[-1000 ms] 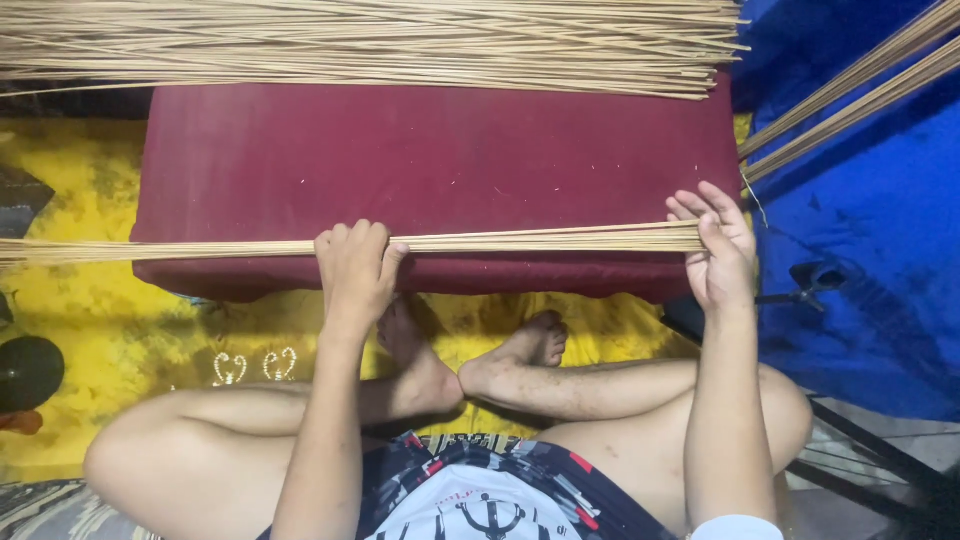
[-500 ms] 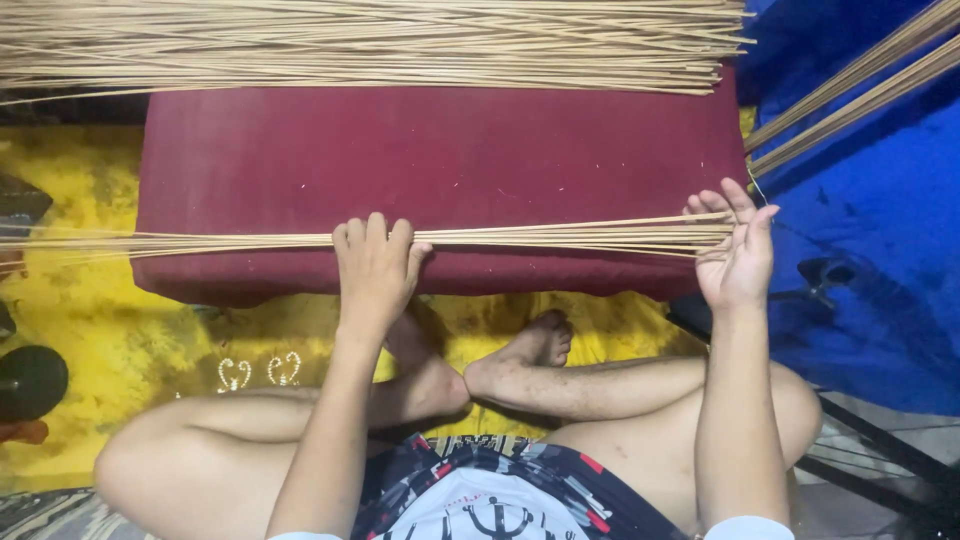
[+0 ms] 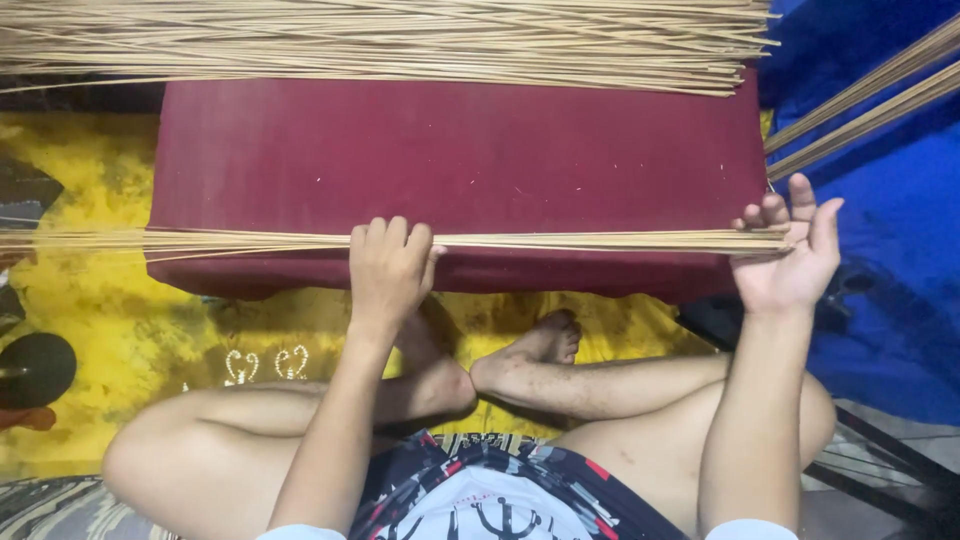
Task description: Bending and aligning thin wooden sticks into bundles on a low table while sitting on the floor.
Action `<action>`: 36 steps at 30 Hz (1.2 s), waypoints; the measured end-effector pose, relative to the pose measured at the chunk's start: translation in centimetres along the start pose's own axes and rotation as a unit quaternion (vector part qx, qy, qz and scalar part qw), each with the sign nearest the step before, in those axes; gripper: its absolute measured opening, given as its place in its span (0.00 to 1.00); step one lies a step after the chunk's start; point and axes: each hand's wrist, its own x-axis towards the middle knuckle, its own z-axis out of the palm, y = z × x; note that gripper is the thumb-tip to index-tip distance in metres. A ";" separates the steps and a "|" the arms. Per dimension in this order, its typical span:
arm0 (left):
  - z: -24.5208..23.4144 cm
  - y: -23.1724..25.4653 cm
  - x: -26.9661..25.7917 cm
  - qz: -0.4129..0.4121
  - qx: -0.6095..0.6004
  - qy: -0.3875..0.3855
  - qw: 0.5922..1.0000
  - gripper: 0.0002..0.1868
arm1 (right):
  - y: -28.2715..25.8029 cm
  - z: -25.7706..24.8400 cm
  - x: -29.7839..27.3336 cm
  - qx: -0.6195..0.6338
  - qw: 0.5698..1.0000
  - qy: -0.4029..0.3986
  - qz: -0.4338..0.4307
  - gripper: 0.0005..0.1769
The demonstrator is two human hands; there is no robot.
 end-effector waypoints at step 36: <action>0.9 2.3 -1.0 -0.077 -0.032 -0.086 0.993 0.11 | 2.0 0.9 0.7 -0.170 0.980 -0.082 0.070 0.24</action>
